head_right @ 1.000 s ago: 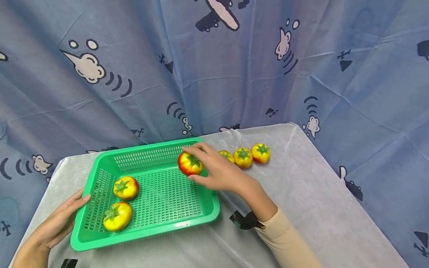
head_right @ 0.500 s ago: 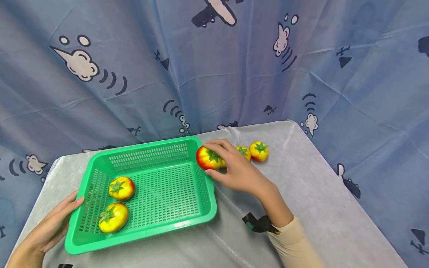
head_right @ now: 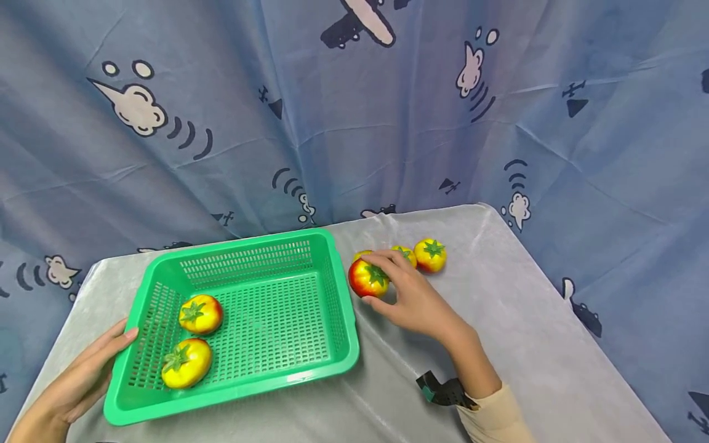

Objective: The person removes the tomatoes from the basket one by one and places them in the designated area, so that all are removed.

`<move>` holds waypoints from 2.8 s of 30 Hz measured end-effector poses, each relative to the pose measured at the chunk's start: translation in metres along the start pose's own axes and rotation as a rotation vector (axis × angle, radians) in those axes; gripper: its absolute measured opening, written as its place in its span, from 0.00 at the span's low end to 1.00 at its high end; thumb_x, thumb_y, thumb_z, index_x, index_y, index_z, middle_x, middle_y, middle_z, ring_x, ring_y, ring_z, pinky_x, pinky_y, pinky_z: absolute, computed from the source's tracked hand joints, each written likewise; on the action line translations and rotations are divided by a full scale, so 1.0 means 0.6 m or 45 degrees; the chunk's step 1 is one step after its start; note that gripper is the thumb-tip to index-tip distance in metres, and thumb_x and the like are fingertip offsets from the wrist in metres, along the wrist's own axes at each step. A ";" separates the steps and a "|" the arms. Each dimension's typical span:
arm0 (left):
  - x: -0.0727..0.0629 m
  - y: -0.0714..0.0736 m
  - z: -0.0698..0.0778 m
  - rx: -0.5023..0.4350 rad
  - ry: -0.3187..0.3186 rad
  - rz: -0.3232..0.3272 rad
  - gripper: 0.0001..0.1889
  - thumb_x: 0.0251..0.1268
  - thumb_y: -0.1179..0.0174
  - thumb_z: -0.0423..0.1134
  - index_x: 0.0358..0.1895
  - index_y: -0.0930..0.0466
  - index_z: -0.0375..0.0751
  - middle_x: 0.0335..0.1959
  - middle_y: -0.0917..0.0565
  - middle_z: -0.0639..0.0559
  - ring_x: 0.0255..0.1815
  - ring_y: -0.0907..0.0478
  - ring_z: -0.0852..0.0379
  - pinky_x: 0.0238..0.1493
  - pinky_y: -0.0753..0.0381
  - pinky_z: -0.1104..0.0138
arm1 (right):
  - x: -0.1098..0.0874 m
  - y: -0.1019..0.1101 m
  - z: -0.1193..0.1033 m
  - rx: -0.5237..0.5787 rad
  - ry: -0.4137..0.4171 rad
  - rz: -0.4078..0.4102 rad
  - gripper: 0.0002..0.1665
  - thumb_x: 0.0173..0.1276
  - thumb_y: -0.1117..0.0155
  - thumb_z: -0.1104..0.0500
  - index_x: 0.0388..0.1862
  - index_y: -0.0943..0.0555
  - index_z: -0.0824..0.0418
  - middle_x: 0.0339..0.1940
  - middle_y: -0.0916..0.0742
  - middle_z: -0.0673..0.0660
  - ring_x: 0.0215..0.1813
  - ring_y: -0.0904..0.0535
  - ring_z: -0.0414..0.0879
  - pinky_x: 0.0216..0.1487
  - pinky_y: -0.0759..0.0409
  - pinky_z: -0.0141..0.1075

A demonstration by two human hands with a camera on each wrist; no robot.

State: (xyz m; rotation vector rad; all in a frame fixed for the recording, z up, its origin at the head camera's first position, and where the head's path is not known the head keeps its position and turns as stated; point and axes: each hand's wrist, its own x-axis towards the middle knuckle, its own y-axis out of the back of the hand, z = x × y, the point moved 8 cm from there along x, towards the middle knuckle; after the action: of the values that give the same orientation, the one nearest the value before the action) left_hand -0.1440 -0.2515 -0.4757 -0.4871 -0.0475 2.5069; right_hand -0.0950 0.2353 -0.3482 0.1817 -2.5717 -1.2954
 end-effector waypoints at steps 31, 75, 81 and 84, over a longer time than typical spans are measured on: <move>-0.002 0.001 -0.003 0.089 0.077 0.052 0.39 0.92 0.66 0.48 0.85 0.79 0.33 0.58 0.22 0.77 0.59 0.18 0.72 0.57 0.13 0.67 | -0.008 -0.055 0.043 -0.115 -0.056 -0.197 0.41 0.63 0.18 0.56 0.74 0.23 0.58 0.69 0.19 0.58 0.67 0.19 0.54 0.69 0.19 0.56; -0.001 -0.002 0.001 0.027 0.007 -0.036 0.38 0.92 0.69 0.45 0.83 0.82 0.30 0.60 0.21 0.76 0.61 0.18 0.71 0.58 0.13 0.68 | -0.017 -0.049 0.052 -0.182 -0.148 -0.223 0.36 0.67 0.21 0.53 0.71 0.22 0.60 0.67 0.20 0.65 0.63 0.19 0.58 0.67 0.19 0.60; -0.001 -0.002 0.002 0.028 0.007 -0.035 0.38 0.92 0.69 0.44 0.83 0.82 0.30 0.60 0.21 0.76 0.61 0.18 0.71 0.58 0.13 0.68 | -0.018 -0.047 0.050 -0.185 -0.142 -0.214 0.36 0.67 0.21 0.51 0.71 0.22 0.60 0.66 0.20 0.65 0.62 0.19 0.57 0.66 0.19 0.60; -0.001 -0.002 0.002 0.047 0.021 -0.022 0.38 0.92 0.69 0.45 0.84 0.81 0.31 0.60 0.22 0.76 0.61 0.18 0.70 0.58 0.13 0.67 | -0.019 -0.044 0.049 -0.194 -0.137 -0.209 0.36 0.68 0.21 0.51 0.71 0.22 0.59 0.65 0.19 0.64 0.60 0.18 0.56 0.64 0.18 0.58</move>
State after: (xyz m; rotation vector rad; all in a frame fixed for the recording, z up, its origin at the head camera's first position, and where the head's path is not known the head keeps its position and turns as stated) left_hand -0.1432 -0.2507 -0.4743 -0.4905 0.0012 2.4820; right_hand -0.0926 0.2449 -0.3880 0.3070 -2.5773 -1.5951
